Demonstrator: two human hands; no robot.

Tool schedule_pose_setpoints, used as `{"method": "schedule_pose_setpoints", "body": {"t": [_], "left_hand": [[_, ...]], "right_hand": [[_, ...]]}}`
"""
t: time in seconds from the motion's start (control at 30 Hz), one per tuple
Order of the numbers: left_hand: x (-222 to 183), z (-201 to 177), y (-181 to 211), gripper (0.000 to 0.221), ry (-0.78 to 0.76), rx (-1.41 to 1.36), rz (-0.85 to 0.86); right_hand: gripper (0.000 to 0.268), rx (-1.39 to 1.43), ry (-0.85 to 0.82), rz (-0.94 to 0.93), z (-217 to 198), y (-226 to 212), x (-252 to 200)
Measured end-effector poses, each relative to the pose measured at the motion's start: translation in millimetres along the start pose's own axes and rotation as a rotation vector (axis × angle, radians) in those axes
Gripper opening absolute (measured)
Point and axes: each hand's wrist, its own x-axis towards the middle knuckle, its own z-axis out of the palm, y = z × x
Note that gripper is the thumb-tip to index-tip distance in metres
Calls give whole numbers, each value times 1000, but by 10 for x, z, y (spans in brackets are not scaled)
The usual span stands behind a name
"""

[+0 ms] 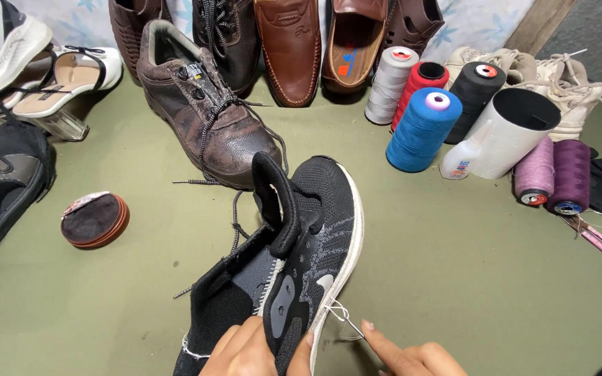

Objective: Hand-sewing the sole of a sneaker using a needle and thread at a repair bench.

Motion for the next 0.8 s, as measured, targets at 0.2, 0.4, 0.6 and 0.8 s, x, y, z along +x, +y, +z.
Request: {"method": "schedule_pose_setpoints", "body": {"t": [0.2, 0.4, 0.6, 0.8], "left_hand": [[-52, 45, -24, 31, 25, 3, -3], [-69, 66, -51, 16, 4, 7, 14], [-60, 43, -33, 14, -5, -4, 8], [-58, 11, -41, 25, -25, 18, -14]], "right_hand": [[74, -90, -31, -11, 46, 74, 1], [75, -80, -112, -29, 15, 231, 34], [78, -181, -706, 314, -45, 216, 149], [51, 818, -555, 362, -652, -438, 346]]}}
